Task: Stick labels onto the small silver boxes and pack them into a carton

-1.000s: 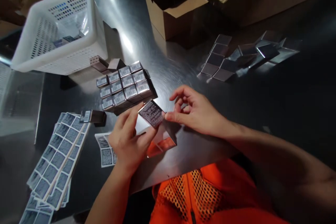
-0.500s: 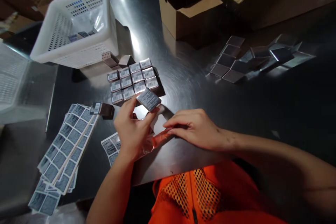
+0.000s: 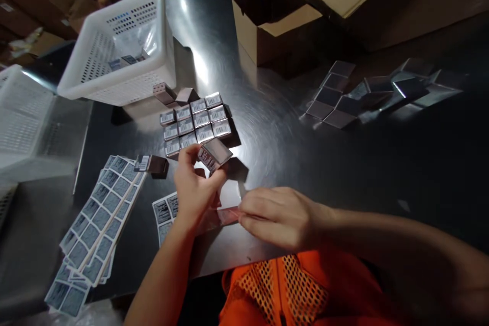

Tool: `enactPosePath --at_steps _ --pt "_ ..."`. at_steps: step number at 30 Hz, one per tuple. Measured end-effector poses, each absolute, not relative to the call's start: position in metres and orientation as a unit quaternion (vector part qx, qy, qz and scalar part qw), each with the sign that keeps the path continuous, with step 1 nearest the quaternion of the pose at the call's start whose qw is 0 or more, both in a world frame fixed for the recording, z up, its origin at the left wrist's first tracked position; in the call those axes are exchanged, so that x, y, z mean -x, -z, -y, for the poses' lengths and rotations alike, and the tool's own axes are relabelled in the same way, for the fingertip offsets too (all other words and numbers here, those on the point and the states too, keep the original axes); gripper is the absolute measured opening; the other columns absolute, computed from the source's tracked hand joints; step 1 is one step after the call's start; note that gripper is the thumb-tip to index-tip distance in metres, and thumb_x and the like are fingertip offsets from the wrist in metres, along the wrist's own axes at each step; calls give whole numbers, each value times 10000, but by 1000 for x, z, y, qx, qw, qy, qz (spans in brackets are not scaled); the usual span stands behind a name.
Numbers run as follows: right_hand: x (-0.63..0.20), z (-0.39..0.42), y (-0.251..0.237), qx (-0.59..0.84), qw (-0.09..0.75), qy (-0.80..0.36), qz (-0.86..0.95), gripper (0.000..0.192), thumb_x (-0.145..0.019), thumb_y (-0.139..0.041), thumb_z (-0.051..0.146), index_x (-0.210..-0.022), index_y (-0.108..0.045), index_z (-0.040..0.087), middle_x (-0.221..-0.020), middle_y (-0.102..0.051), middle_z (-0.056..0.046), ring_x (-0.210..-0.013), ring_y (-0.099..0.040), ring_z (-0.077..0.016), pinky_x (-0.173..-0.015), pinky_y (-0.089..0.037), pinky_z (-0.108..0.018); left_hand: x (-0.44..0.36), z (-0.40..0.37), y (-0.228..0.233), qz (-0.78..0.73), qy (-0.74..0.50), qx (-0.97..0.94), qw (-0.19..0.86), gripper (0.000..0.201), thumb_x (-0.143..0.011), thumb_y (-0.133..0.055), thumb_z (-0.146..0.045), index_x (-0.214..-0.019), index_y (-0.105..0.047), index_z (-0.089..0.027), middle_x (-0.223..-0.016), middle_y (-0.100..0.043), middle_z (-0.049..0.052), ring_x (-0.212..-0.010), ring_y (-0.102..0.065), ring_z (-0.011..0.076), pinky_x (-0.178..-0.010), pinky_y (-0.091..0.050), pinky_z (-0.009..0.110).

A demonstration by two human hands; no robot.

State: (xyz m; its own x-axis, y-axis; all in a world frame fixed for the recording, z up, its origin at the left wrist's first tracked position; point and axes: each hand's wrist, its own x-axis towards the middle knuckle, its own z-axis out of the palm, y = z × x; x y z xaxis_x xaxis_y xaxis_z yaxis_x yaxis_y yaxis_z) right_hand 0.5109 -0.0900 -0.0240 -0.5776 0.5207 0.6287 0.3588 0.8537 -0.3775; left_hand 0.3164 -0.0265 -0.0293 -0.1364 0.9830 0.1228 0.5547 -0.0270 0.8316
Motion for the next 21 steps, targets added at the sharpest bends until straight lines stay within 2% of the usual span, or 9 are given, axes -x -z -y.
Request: enactPosePath --at_steps 2,4,7,10,17,21 --pt "-510 91 25 244 412 -98 872 195 -1007 -523 102 -1019 -713 62 -914 -712 -81 -869 -672 -169 -702 -578 -259 -317 25 29 -637 -397 -601 274 499 -568 -761 -250 -1027 -569 -211 -907 -664 -17 -513 -492 68 -458 -396 199" --pt "-509 92 27 302 426 -128 843 224 -1037 -495 148 -1117 -684 57 -988 -702 -92 -873 -674 -140 -722 -583 -225 -317 24 29 -640 -392 -599 279 514 -563 -763 -251 -1035 -563 -211 -912 -671 -14 -489 -481 62 -440 -385 199" --pt "-509 93 31 372 412 -166 815 201 -1037 -506 180 -1071 -693 114 -998 -681 -66 -809 -658 -100 -702 -567 -185 -317 25 30 -647 -382 -599 278 525 -564 -769 -257 -1044 -561 -212 -923 -676 -16 -452 -456 49 -416 -368 198" --pt "-508 93 32 360 412 -152 823 192 -1008 -514 118 -1014 -704 133 -969 -681 -57 -830 -656 -110 -727 -561 -193 -318 27 30 -648 -373 -607 270 525 -583 -769 -262 -1062 -559 -216 -937 -681 -12 -461 -471 52 -421 -375 198" --pt "-508 94 30 332 423 -89 838 179 -1007 -530 113 -1042 -705 91 -926 -739 -78 -812 -689 -151 -697 -577 -238 -317 27 30 -648 -373 -608 267 526 -587 -787 -261 -1056 -554 -221 -939 -685 -18 -423 -456 45 -390 -352 198" --pt "-508 92 26 308 419 -59 852 247 -1024 -485 110 -987 -725 67 -914 -765 -93 -807 -709 -169 -699 -594 -263 -317 26 29 -648 -375 -615 246 505 -594 -801 -255 -1044 -576 -216 -944 -699 -10 -491 -490 54 -454 -399 193"
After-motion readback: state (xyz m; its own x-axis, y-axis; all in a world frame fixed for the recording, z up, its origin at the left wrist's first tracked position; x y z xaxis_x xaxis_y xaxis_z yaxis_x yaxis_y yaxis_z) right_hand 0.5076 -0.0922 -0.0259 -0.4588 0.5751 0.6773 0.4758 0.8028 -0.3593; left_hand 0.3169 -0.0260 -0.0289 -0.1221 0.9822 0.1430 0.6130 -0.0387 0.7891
